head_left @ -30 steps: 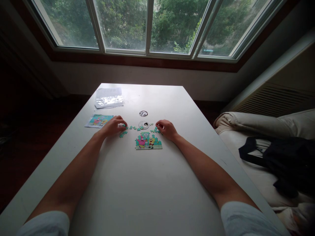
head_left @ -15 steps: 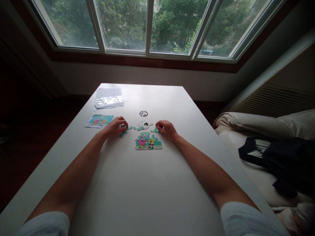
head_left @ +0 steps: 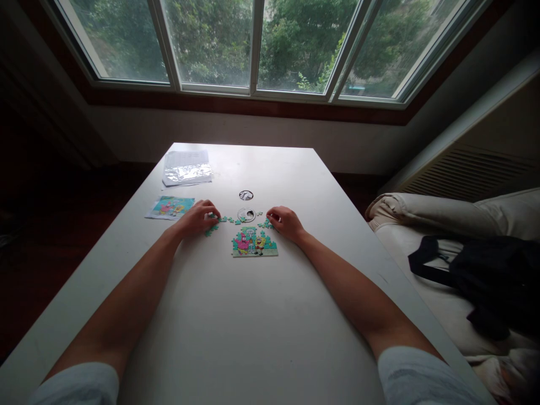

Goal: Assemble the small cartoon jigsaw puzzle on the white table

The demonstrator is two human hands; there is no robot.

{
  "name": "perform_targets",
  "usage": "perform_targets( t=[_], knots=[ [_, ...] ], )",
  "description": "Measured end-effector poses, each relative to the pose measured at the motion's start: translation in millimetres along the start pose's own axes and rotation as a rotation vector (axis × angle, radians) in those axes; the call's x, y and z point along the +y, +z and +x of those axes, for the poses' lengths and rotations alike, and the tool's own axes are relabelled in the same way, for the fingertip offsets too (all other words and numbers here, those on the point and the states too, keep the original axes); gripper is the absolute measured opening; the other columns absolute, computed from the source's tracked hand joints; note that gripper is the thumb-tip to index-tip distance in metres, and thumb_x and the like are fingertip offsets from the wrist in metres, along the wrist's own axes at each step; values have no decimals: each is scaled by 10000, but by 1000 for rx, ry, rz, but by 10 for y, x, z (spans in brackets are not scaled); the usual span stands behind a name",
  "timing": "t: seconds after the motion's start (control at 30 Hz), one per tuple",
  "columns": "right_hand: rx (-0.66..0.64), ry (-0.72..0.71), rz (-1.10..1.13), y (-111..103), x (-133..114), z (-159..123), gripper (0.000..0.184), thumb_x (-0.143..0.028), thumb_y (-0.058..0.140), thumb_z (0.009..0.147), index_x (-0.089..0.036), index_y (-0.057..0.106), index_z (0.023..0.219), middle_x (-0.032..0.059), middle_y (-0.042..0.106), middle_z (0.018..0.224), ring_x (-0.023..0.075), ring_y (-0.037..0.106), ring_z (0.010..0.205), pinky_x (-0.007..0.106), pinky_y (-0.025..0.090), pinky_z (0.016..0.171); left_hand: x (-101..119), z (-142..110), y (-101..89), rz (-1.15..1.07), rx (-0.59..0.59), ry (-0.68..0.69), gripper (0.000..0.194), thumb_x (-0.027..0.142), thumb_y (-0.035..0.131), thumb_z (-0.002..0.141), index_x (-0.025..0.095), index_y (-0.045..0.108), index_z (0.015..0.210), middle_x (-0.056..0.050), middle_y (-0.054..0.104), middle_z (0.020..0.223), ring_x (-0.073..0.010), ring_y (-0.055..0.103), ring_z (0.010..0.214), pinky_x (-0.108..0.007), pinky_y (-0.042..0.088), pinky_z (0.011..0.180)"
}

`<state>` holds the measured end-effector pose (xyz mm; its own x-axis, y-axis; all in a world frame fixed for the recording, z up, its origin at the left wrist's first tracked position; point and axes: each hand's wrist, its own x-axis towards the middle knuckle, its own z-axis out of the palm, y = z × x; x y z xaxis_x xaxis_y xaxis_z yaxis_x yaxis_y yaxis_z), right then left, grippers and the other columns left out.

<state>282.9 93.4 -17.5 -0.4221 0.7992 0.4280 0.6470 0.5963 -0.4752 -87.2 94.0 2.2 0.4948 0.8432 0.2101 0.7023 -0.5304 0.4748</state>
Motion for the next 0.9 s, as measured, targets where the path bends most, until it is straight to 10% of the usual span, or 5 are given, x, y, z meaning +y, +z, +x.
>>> perform_targets(
  t=[0.53,0.9],
  knots=[
    [9,-4,32,5,-65,15,89,-227,612,912,-208,696,890,21,657,753,164,553,702,296,425,728,117,27,17,-153,-45,-70,144,309,639,806,208,677,901,-12,667,854,-161,596,764,-272,461,705],
    [8,-75,274,95,-549,-39,121,-303,618,940,-221,705,918,35,682,831,165,590,751,301,455,711,822,125,454,-496,77,-42,260,390,721,850,197,620,993,-11,729,822,-133,628,710,-257,456,688]
  ],
)
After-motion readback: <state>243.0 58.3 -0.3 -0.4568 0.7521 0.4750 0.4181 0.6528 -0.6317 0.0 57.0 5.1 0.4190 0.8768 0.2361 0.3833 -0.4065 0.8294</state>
